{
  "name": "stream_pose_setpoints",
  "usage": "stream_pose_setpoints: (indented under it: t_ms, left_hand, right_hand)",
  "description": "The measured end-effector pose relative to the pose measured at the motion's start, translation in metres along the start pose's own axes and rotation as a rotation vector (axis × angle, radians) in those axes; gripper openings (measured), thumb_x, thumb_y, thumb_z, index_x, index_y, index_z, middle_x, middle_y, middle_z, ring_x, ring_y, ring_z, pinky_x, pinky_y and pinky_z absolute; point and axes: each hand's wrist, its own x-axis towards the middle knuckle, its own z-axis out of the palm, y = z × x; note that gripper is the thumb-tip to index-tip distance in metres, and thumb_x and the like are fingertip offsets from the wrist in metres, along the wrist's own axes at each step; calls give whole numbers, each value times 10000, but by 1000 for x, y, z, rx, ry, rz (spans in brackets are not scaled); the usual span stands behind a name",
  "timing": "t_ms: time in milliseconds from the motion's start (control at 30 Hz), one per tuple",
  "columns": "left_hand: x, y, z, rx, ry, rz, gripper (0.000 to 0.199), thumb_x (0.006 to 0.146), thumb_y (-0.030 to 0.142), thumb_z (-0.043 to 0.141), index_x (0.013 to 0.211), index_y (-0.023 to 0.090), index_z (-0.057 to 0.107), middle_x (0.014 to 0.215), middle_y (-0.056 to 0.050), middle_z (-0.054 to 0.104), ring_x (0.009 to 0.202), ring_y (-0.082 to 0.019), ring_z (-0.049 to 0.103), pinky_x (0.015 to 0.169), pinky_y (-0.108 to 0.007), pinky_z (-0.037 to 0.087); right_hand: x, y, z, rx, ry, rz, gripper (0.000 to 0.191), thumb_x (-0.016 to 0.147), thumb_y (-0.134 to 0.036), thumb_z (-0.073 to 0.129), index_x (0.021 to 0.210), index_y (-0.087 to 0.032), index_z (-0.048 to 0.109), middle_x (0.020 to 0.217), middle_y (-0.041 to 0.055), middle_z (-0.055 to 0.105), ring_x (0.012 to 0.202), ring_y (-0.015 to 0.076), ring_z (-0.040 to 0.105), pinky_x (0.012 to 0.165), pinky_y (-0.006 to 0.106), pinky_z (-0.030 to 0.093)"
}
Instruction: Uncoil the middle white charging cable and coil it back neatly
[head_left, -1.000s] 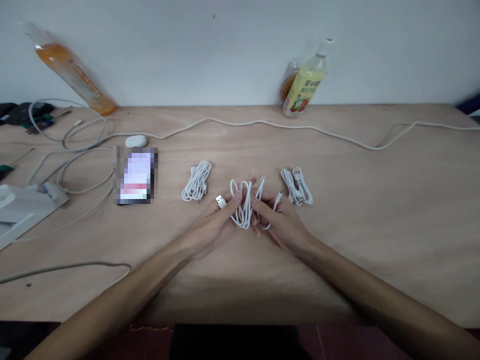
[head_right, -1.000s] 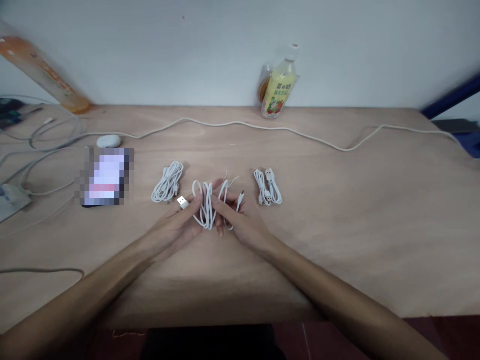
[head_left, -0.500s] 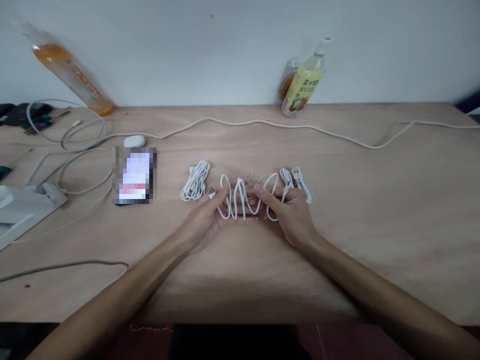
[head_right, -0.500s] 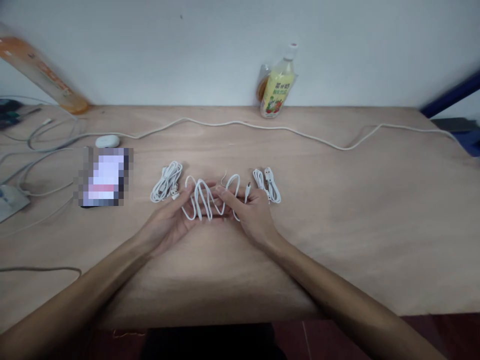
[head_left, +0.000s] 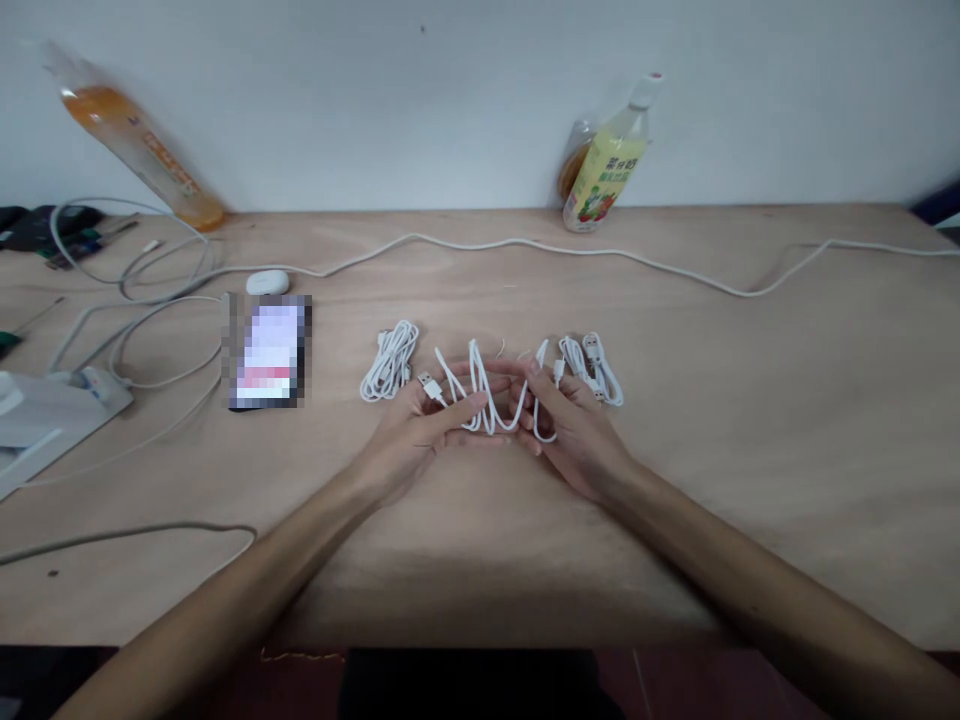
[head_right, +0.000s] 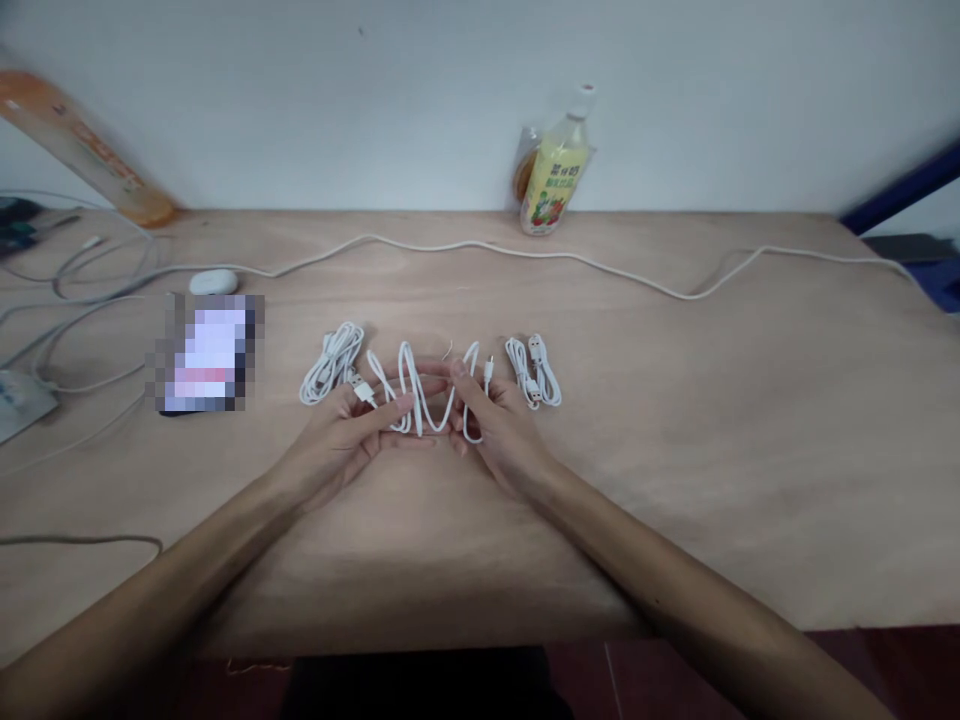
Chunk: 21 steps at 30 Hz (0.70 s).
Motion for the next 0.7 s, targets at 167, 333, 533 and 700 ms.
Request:
stream_pose_setpoints:
  t_ms: [167, 333, 533, 700]
  left_hand:
    - [1, -1, -3, 36, 35, 2, 484, 872, 242, 920, 1332, 144, 804, 1312, -177, 838, 1107, -328, 848, 889, -417, 727]
    - [2, -2, -5, 85, 76, 12, 457, 855, 271, 937, 1284, 152, 835, 1216, -159, 864, 942, -289, 864, 781, -384, 729]
    - [1, 0, -5, 220, 68, 44, 435, 865, 355, 940, 1249, 169, 855, 1044, -111, 887, 835, -264, 858, 727, -354, 719]
    - [0, 3, -3, 292, 11, 77, 321, 919, 380, 895, 1166, 174, 882, 1013, -107, 889, 813, -252, 854, 712, -332, 711]
  right_hand:
    - [-3, -2, -1, 44, -31, 62, 550, 814, -710, 891, 1150, -277, 847, 745, -21, 566, 628, 134, 430, 439, 222, 310]
    - [-2, 0, -2, 10, -59, 73, 494, 824, -648, 898, 1150, -281, 841, 761, -37, 531, 590, 104, 275, 482, 241, 224]
    - [-5, 0, 2, -36, -4, 106, 535, 783, -500, 950, 1248, -274, 815, 714, -61, 600, 539, 83, 267, 494, 257, 202]
    - [-6, -1, 3, -31, 17, 86, 477, 769, -470, 958, 1171, -255, 817, 729, -51, 670, 529, 80, 376, 480, 240, 252]
